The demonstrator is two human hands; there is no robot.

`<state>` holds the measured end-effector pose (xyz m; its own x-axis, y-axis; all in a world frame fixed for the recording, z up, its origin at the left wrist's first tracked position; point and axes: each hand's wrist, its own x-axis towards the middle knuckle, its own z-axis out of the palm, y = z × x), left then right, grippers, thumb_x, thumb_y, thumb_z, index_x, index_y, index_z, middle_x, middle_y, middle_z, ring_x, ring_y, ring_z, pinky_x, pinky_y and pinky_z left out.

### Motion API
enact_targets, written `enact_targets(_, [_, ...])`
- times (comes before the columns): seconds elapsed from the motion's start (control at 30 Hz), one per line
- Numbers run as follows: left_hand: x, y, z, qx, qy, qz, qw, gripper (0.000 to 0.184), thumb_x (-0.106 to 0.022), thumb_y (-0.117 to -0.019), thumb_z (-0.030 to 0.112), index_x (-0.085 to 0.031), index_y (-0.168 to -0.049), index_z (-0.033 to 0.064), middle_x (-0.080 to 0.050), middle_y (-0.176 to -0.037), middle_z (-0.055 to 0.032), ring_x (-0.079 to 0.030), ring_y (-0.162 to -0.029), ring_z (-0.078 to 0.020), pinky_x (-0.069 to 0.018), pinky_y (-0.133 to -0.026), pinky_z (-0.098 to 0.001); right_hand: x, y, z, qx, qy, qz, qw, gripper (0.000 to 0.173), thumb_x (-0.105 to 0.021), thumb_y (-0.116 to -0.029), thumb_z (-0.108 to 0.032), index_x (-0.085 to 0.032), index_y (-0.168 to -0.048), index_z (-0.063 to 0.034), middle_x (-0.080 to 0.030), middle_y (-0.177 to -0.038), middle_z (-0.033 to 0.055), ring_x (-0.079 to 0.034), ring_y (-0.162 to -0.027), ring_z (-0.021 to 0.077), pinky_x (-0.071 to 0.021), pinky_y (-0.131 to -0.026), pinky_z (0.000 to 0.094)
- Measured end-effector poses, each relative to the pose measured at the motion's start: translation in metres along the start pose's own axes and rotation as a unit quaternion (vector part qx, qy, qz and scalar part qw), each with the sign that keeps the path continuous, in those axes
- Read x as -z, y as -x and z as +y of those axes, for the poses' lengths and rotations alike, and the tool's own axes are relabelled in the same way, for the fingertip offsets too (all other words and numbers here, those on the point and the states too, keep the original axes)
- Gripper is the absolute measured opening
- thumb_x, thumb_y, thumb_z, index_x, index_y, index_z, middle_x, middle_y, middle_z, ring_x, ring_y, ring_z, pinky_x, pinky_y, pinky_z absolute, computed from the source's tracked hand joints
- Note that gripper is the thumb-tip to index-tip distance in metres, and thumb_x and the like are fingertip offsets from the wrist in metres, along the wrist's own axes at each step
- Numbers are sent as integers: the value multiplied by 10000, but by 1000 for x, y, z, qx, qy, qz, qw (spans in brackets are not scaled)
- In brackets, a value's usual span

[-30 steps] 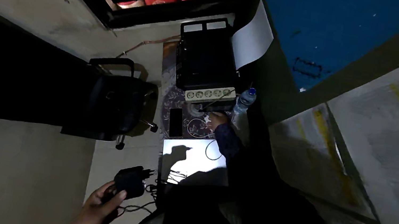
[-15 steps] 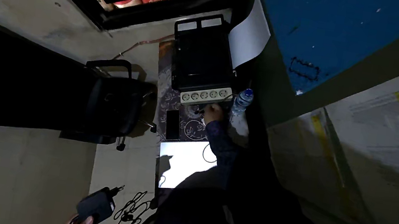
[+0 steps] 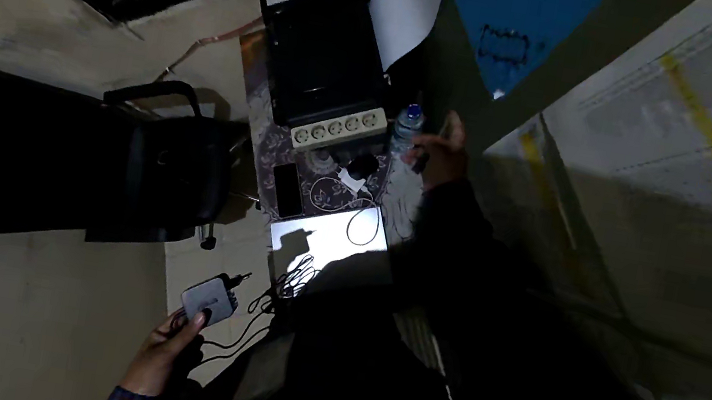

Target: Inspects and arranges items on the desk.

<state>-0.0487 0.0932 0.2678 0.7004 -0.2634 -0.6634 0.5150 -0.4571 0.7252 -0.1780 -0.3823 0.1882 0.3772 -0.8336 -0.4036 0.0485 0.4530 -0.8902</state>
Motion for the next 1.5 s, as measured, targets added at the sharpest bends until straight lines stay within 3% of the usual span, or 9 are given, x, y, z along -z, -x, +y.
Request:
enact_targets(0.2, [0,-26,-23,37,-16,3,999,259,-586,-1038,253,-633,-1217,72,-714,-940,-54,-505,-512,-53,-436,-449,-215,60,50,100,-123,24,103,987,365,-461,-1078,-113,-460,-1418,21,-647,-1167,216,-733,-912,294,-634,-817,455])
enact_targets(0.33, [-9,-50,-34,104,-38,20,994,384,-532,-1066,374,-573,-1348,118,-732,-1062,-50,-580,-577,-76,-462,-478,-230,95,62,160,-212,-31,52,975,411,-444,-1069,-89,-428,-1475,-29,-613,-1308,189,-657,-1080,266,-556,-913,441])
enact_targets(0.4, [-15,-63,-42,118,-60,31,991,403,-535,-1059,402,-574,-1354,130,-728,-1081,-43,-627,-662,-88,-492,-527,-246,111,68,184,-154,182,-21,971,441,-522,-1034,-14,-433,-1458,64,-633,-1304,242,-671,-1152,290,-555,-1000,421])
enact_targets(0.53, [-29,-92,-58,129,-65,43,989,460,-569,-1044,397,-560,-1389,93,-691,-1169,-87,-675,-954,-170,-557,-766,-352,123,65,194,-80,516,-168,836,368,-516,-1076,-180,-585,-1371,29,-618,-1364,247,-587,-1293,381,-433,-1122,542])
enact_targets(0.73, [-55,-120,-67,136,-53,47,988,441,-634,-1023,308,-553,-1369,47,-696,-1149,-122,-686,-978,-195,-565,-852,-384,128,49,233,101,605,-74,786,234,-630,-990,-160,-732,-1155,-29,-568,-1410,254,-538,-1321,420,-453,-1102,561])
enact_targets(0.87, [-66,-135,-78,121,-76,27,989,422,-643,-1022,271,-573,-1351,16,-703,-1147,-141,-695,-985,-202,-579,-857,-380,132,31,237,198,619,-147,746,204,-672,-984,-219,-777,-1068,-65,-717,-1165,185,-627,-1197,400,-391,-1112,631])
enact_targets(1.0, [-77,-149,-91,109,-106,26,988,423,-676,-1002,264,-594,-1316,-8,-705,-1168,-139,-686,-1010,-182,-570,-875,-367,135,27,235,224,550,-182,783,226,-658,-993,-237,-784,-1165,-164,-748,-1154,115,-669,-1141,353,-403,-1059,655])
enact_targets(1.23, [-86,-169,-103,64,-171,41,982,389,-711,-978,286,-650,-1222,-11,-690,-1085,-115,-618,-871,-123,-522,-798,-328,124,25,207,83,544,-224,805,315,-572,-1049,-169,-702,-1333,-133,-672,-1334,177,-602,-1263,413,-363,-1097,667])
enact_targets(1.5, [-98,-177,-104,63,-174,47,982,361,-728,-967,277,-665,-1188,-2,-686,-1012,-75,-592,-782,-87,-509,-722,-283,138,15,228,132,573,-202,784,253,-613,-999,-132,-763,-1202,-113,-633,-1215,278,-581,-1183,455,-443,-1053,592])
